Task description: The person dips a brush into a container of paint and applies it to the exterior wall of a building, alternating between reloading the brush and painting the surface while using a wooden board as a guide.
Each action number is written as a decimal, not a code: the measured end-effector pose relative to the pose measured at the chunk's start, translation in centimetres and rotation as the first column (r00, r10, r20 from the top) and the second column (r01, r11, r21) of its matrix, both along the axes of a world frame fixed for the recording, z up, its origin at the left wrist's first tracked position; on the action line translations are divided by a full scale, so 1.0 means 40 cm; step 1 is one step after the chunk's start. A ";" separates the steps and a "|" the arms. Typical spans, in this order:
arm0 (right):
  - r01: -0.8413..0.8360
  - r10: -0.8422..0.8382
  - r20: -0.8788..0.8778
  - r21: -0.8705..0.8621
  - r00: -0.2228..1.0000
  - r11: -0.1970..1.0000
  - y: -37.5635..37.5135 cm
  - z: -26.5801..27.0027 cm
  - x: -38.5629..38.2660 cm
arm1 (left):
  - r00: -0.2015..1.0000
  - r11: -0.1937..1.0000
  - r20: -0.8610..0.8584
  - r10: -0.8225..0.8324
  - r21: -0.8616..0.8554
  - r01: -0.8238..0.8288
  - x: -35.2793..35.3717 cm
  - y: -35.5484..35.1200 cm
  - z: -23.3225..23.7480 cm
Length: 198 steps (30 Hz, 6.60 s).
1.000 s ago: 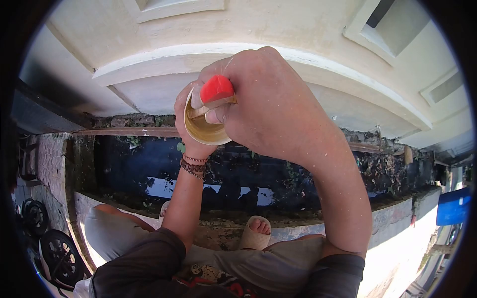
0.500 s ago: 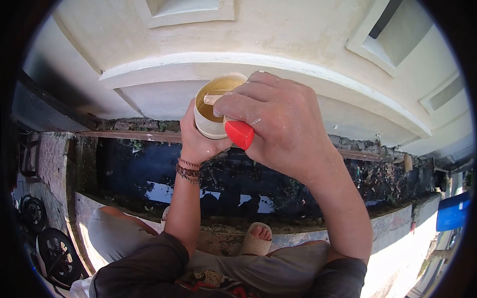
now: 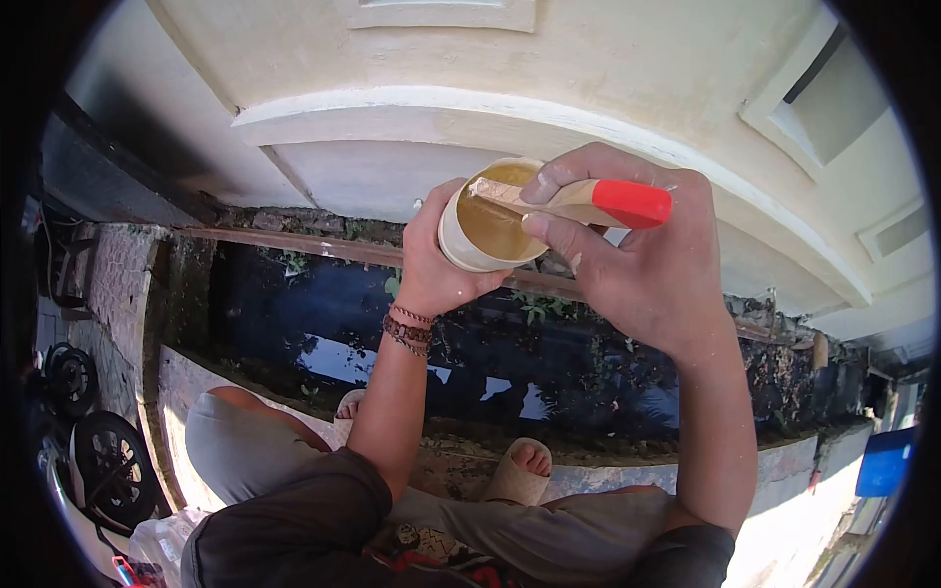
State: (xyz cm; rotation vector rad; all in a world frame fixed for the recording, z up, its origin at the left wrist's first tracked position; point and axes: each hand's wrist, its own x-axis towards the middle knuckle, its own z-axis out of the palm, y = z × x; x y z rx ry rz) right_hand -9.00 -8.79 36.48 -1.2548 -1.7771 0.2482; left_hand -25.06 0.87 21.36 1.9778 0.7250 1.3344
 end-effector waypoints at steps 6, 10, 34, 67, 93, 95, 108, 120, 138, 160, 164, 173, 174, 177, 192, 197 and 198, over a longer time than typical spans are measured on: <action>-0.102 -0.010 -0.299 -0.358 0.954 0.928 0.021 -0.013 0.033 | 1.000 1.000 0.006 0.022 0.012 -0.022 0.012 -0.012 -0.012; -0.195 -0.041 -0.407 -0.519 0.912 0.832 0.025 -0.003 0.052 | 1.000 0.999 0.011 0.004 0.042 -0.004 0.012 -0.013 -0.013; -0.091 0.032 -0.980 0.014 0.197 0.996 -0.009 -0.055 0.303 | 0.968 0.960 0.208 -0.143 -0.207 0.187 0.063 -0.049 -0.004; 0.628 0.133 -0.935 -0.111 -0.328 0.771 -0.215 -0.870 0.241 | 0.916 0.935 -0.298 0.270 0.308 -0.176 0.000 0.651 0.606; 0.756 0.462 -0.837 0.093 -0.293 0.648 0.121 -0.709 0.377 | 0.908 0.917 -0.188 0.375 -0.072 -0.393 0.005 0.621 0.554; 0.766 0.452 -0.839 0.067 -0.304 0.640 0.134 -0.720 0.376 | 0.910 0.915 -0.189 0.370 -0.094 -0.392 0.005 0.611 0.550; 0.798 0.349 -0.896 -0.009 -0.274 0.603 0.143 -0.745 0.357 | 0.836 0.885 -0.316 0.449 0.286 -0.368 -0.074 0.155 0.207; 0.830 0.279 -0.898 -0.148 -0.340 0.537 0.105 -0.794 0.398 | 0.685 0.953 -0.728 0.032 -0.184 -0.241 -0.147 0.016 -0.026; 0.938 -0.607 -0.741 -0.344 -0.288 -0.025 0.184 -0.922 0.414 | 0.377 0.970 -0.901 -0.215 -0.153 0.188 0.047 -0.014 -0.387; 0.948 -0.613 -0.774 -0.295 -0.160 0.124 0.183 -0.760 0.387 | -0.052 0.884 -0.987 -0.155 -0.162 0.438 0.309 0.097 -0.500; 0.903 -0.177 -0.984 -0.090 -0.015 0.421 0.137 -0.616 0.315 | 0.311 0.778 -0.741 -0.595 -0.433 0.456 0.245 0.187 -0.664; 0.886 -0.431 -0.872 -0.374 -0.234 0.275 0.126 -0.903 0.365 | 0.176 0.848 -0.899 -0.402 -0.293 0.441 0.319 0.126 -0.529; 0.928 -0.685 -0.694 -0.366 -0.222 0.070 0.121 -0.907 0.374 | 0.146 0.852 -0.905 -0.399 -0.307 0.424 0.323 0.127 -0.528; 0.833 -0.778 -0.522 -0.553 -0.349 -0.003 0.166 -0.944 0.411 | 0.122 0.853 -0.906 -0.406 -0.328 0.406 0.330 0.130 -0.521; 0.722 -0.447 -0.685 -0.682 -0.574 0.118 0.313 -1.054 0.439 | 0.112 0.847 -0.892 -0.439 -0.368 0.385 0.321 0.138 -0.531; 0.708 -0.146 -0.740 -0.671 -0.656 0.220 0.281 -0.972 0.428 | 0.119 0.841 -0.876 -0.467 -0.399 0.366 0.320 0.129 -0.518; 0.721 -0.126 -0.770 -0.633 -0.626 0.282 0.242 -0.921 0.404 | 0.129 0.835 -0.872 -0.471 -0.394 0.384 0.326 0.131 -0.519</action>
